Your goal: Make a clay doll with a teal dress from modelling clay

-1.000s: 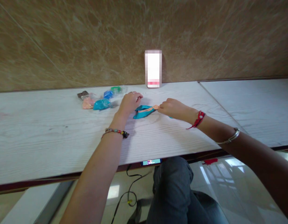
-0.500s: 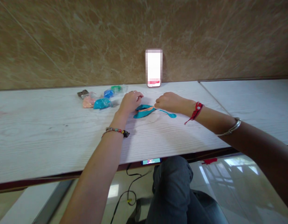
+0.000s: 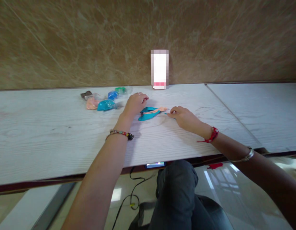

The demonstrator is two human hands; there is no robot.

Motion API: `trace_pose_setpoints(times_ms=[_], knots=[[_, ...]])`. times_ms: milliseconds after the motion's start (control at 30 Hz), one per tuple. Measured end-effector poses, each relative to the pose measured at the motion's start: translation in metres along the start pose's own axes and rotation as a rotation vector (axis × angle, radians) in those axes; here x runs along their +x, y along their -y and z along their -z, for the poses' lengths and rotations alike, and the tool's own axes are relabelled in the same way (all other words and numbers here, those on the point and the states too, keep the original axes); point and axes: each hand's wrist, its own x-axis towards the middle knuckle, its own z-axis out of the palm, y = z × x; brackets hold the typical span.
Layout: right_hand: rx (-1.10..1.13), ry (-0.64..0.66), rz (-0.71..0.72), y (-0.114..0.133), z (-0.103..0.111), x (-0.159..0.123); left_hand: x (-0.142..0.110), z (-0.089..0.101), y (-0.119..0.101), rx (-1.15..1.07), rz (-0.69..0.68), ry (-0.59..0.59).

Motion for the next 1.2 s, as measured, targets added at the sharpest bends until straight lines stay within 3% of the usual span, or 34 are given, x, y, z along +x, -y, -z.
trace_pose_setpoints(times_ms=[167,300,400,667,1200], knots=[[0.070,-0.014,-0.045,-0.002,-0.003,0.002,0.000,0.004,-0.018,0.014,-0.167,-0.050],[0.142,-0.028,-0.070,-0.002,-0.005,0.003,-0.003,0.006,-0.036,-0.039,-0.379,-0.015],[0.138,-0.041,-0.061,0.001,-0.004,0.002,-0.007,0.006,-0.044,-0.076,-0.456,0.024],[0.002,-0.062,-0.021,0.006,-0.002,0.000,-0.011,0.005,-0.046,-0.036,-0.519,0.187],[0.068,-0.079,-0.085,0.005,0.004,-0.007,-0.013,0.009,-0.047,-0.031,-0.488,0.212]])
